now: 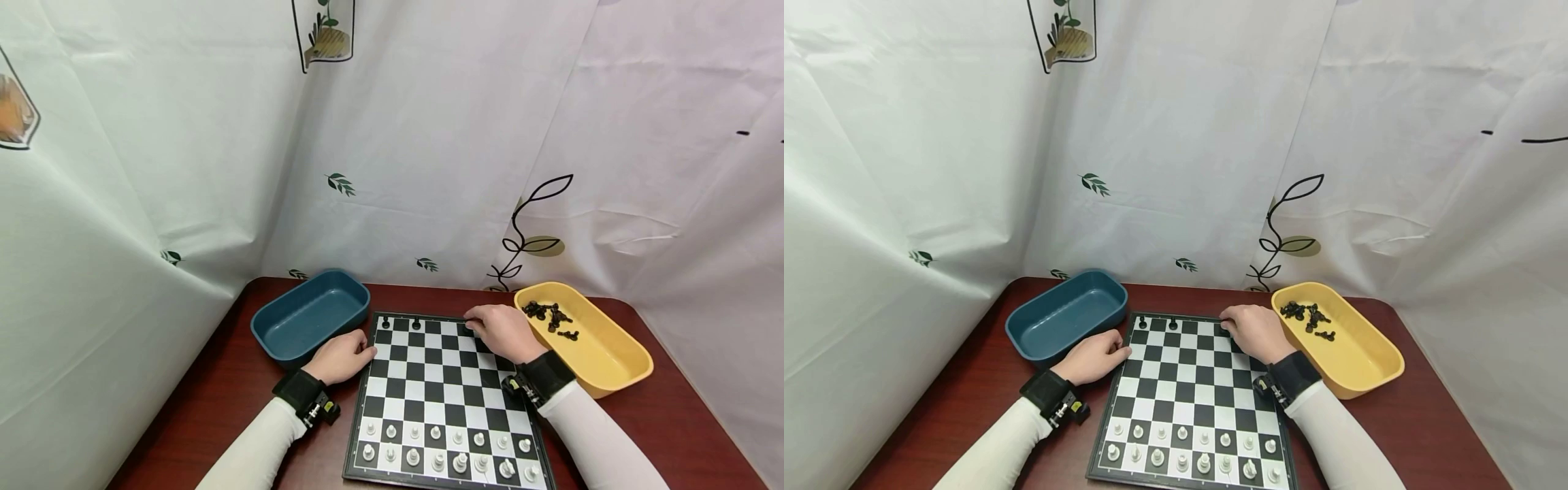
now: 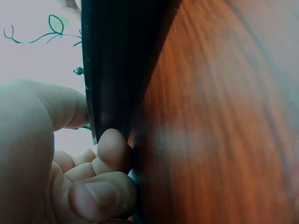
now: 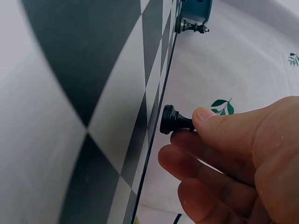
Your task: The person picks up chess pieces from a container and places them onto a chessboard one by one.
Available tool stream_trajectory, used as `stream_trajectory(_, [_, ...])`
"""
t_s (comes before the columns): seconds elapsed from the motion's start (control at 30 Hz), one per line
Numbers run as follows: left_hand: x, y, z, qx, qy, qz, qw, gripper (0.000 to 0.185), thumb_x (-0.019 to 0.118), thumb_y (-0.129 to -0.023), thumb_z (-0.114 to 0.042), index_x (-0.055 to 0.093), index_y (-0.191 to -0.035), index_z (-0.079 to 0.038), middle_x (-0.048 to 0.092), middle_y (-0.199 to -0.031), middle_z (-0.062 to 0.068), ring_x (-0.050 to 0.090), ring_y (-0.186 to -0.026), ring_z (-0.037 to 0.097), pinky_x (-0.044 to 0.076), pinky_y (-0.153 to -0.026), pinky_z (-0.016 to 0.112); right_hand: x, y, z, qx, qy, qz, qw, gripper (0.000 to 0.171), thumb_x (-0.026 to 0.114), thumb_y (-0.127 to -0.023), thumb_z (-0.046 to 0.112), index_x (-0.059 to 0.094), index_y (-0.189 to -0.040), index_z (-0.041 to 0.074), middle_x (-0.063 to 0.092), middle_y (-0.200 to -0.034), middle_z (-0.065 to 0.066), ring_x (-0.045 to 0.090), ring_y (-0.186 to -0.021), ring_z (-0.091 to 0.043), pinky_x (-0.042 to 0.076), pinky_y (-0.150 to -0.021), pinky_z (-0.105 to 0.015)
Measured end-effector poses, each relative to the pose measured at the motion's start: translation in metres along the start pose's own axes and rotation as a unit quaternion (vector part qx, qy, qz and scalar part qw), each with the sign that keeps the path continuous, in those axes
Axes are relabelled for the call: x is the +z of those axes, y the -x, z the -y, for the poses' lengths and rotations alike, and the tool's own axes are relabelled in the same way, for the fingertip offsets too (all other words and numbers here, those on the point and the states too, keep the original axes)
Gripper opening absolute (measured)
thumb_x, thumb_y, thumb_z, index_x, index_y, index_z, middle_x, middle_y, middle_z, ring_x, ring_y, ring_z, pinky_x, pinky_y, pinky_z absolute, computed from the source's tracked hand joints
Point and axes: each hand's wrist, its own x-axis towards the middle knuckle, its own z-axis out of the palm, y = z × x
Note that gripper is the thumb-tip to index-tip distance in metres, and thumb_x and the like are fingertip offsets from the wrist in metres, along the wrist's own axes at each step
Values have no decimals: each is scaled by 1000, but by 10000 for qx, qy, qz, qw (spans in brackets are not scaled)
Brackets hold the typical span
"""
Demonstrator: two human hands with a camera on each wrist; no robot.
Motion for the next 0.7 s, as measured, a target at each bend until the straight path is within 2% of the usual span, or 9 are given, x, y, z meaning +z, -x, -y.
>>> stream_trajectory(0.7, [-1, 1, -1, 8, 17, 46, 10000, 31, 67, -110, -41, 59, -86, -22, 54, -70, -5, 51, -60, 13, 41, -60, 34, 4, -1, -2, 183, -163, 257, 9994, 16, 85, -100, 18, 86, -116, 13, 83, -108, -3, 79, -98, -23, 62, -84, -48])
